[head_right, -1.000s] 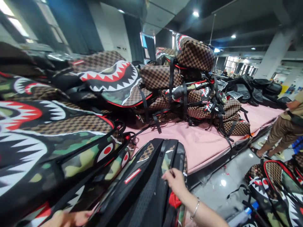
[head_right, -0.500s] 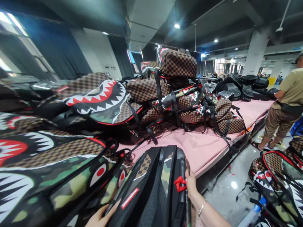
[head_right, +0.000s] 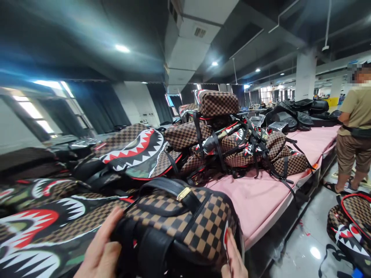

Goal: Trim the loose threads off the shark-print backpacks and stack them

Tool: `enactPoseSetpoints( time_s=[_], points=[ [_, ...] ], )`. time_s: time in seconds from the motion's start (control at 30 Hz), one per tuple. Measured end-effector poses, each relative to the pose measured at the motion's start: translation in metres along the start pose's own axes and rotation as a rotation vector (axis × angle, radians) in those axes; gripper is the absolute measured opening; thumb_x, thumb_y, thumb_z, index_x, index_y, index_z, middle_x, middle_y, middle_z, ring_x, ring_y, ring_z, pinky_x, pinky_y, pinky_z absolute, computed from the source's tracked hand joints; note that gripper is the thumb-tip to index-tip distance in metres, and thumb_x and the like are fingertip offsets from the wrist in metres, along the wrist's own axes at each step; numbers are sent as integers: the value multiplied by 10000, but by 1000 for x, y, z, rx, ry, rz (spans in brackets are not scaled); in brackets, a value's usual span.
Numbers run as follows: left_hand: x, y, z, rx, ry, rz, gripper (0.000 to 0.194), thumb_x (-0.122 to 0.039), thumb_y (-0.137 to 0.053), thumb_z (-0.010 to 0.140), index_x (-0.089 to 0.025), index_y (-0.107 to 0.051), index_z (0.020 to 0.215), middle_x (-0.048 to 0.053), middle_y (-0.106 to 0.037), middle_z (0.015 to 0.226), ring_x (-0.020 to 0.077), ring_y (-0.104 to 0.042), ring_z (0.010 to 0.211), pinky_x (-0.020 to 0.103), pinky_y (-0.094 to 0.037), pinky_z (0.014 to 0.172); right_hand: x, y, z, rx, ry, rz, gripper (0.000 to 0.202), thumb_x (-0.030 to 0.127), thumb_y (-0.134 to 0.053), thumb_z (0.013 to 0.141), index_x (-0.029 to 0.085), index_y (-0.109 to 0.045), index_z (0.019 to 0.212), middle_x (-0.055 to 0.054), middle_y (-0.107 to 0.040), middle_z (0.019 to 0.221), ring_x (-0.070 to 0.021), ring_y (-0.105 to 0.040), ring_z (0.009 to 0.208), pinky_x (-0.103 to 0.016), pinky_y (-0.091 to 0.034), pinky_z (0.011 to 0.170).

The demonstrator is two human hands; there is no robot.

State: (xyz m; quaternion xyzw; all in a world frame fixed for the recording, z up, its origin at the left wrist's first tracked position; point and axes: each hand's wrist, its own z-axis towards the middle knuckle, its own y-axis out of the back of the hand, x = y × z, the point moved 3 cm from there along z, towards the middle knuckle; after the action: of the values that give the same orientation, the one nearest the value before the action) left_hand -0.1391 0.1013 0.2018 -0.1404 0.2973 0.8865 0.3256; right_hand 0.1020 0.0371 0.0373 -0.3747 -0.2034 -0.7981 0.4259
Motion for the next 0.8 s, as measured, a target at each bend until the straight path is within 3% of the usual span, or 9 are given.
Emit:
enactPoseSetpoints(
  time_s=[0.1,0.2,0.3,0.4,0.57,0.7,0.8],
  points=[
    [-44,4,3,-22,-196,50,335,-300,-427,852,-278,-516,1175,39,-510,1283,274,-380,1250,506,-212,1085,3,4,-8,56,74,-61,425,280,-400,904,262,-407,1328,-35,-504,1299,-225,-501,1164,-338,-488,922],
    [-75,6,4,104,-279,-38,282,-259,-419,868,-268,-507,1135,47,-566,1179,226,-485,1151,436,-340,1027,8,14,5,88,130,-127,434,257,-393,906,259,-388,1340,-44,-498,1304,-229,-507,1158,-346,-503,899],
    [-100,1,6,264,-409,-17,398,-384,-539,805,-225,-476,1164,76,-579,1133,237,-527,1076,384,-435,927,13,23,21,114,185,-191,431,218,-409,895,248,-410,1325,-61,-530,1272,-221,-534,1130,-339,-514,879],
    [-120,-9,12,286,-544,90,481,-445,-631,720,-188,-516,1111,86,-613,1024,238,-565,953,364,-475,817,17,26,29,119,212,-211,441,173,-415,880,232,-416,1317,-76,-552,1243,-213,-540,1120,-342,-511,884],
    [-142,-26,27,304,-622,194,164,-348,-534,814,-226,-627,873,12,-624,752,165,-563,693,280,-461,617,26,30,36,203,244,-218,438,145,-408,863,202,-420,1297,-94,-569,1213,-210,-541,1110,-337,-495,892],
    [-146,-31,30,219,-559,242,223,-270,-445,866,-196,-597,721,-3,-596,684,129,-560,631,227,-436,565,37,41,61,250,102,-246,245,208,-402,882,193,-524,1094,-73,-670,935,-190,-650,813,-279,-524,698],
    [-145,-36,31,138,-492,262,238,-262,-414,882,-177,-564,718,-1,-583,699,103,-559,594,195,-418,527,54,48,87,317,-8,-207,180,274,-410,886,188,-486,1024,-16,-638,724,-157,-620,609,-238,-477,556]
  ],
)
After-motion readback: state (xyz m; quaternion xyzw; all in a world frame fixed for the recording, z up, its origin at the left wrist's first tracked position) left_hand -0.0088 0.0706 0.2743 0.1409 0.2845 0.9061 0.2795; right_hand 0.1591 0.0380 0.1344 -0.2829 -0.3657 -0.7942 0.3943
